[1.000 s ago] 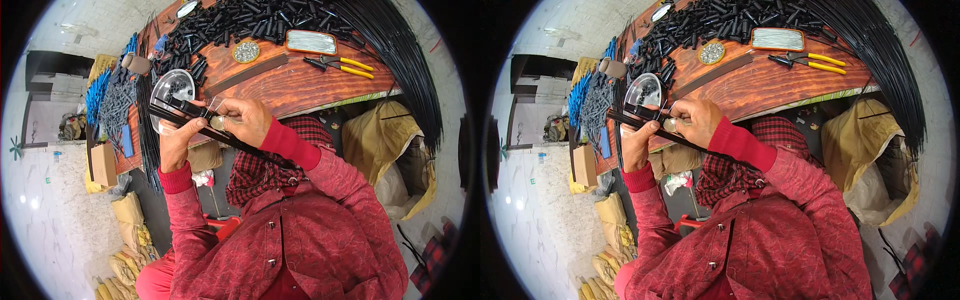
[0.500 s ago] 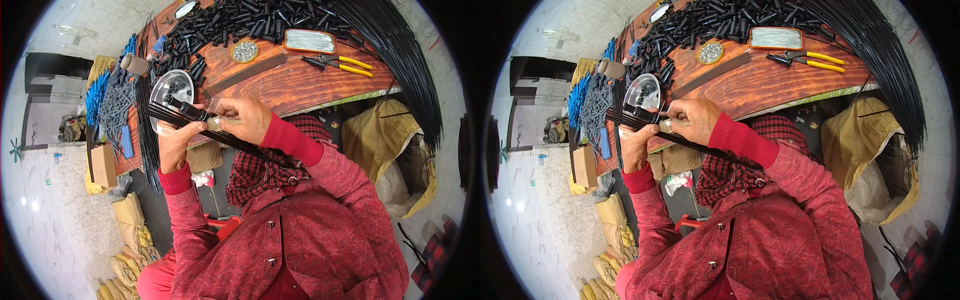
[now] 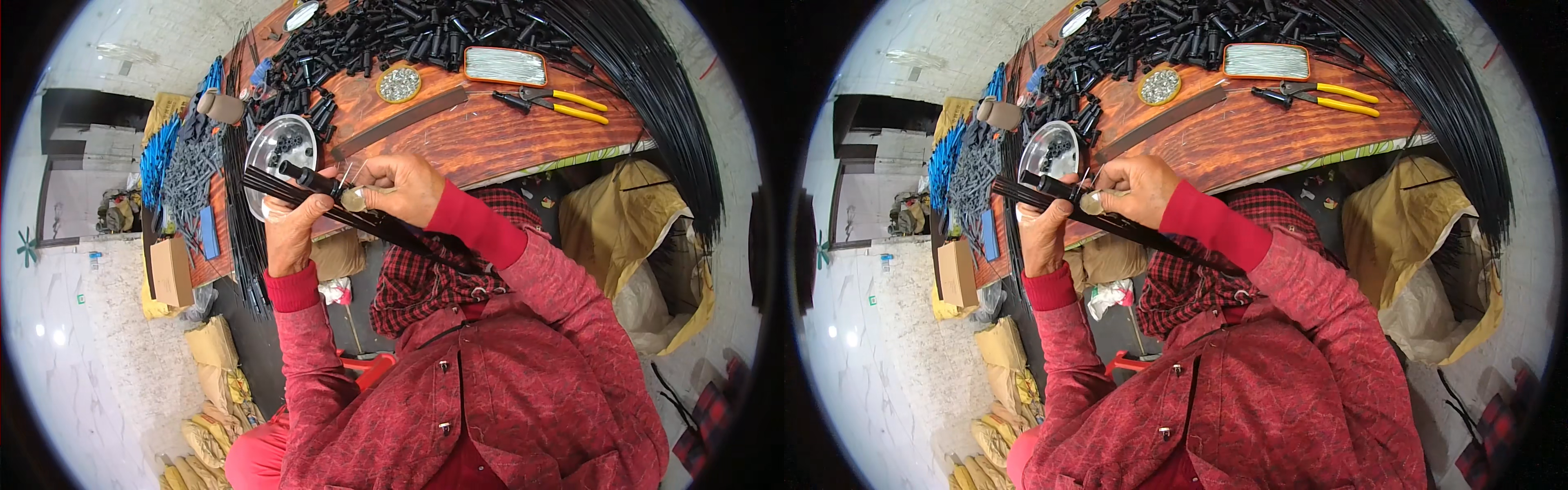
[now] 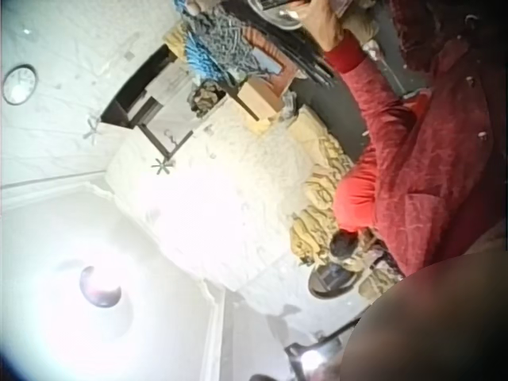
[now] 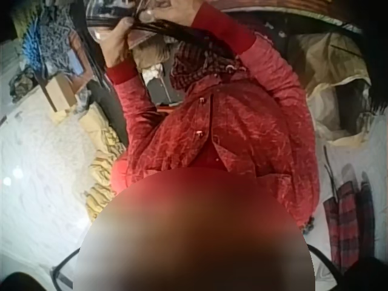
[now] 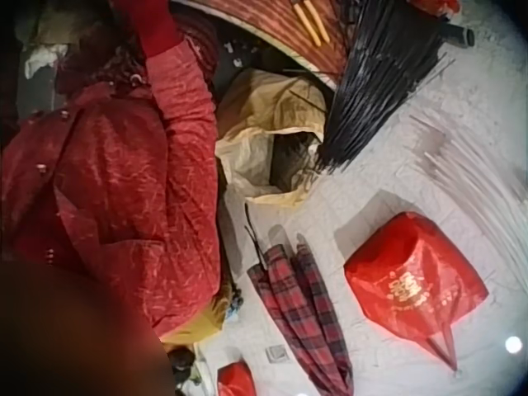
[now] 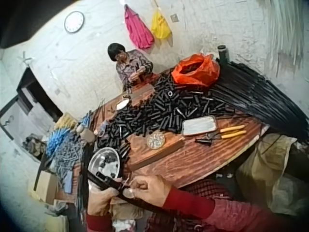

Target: Assembling rearview mirrors by sliding protective sleeves onto metal rods and inserting them into the mirror housing.

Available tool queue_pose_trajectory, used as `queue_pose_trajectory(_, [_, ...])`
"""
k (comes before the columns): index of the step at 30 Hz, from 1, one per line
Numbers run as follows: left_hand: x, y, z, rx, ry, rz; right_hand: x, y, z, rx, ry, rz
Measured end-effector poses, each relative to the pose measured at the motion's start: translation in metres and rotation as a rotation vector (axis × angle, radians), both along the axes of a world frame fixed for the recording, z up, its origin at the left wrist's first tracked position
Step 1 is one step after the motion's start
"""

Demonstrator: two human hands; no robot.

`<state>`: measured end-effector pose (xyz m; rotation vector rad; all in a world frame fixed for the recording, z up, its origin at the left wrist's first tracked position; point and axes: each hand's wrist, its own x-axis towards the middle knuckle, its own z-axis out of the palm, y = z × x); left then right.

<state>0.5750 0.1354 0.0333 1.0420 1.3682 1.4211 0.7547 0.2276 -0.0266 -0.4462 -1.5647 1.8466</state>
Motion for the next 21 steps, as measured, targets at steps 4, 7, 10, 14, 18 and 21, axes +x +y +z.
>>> queue_pose_trajectory(4, [0.006, 0.002, -0.01, 0.024, -0.107, 0.034, -0.003, -0.001, -0.01, 0.098, 0.033, -0.028])
queue_pose_trajectory(7, [0.02, -0.001, 0.007, -0.037, -0.025, 0.083, -0.002, -0.006, -0.003, 0.134, -0.078, -0.129])
queue_pose_trajectory(10, [0.028, -0.004, 0.021, -0.057, 0.093, 0.112, 0.0, -0.012, 0.002, 0.211, -0.09, -0.201])
queue_pose_trajectory(14, [0.026, -0.006, 0.019, -0.025, 0.153, 0.109, -0.003, -0.015, -0.006, 0.129, -0.099, -0.143])
queue_pose_trajectory(18, [0.023, -0.004, 0.012, 0.031, 0.171, 0.082, 0.0, -0.018, -0.014, -0.066, 0.139, -0.117])
queue_pose_trajectory(21, [0.019, -0.005, 0.009, 0.057, 0.17, 0.051, 0.004, -0.016, -0.012, -0.19, 0.104, -0.039])
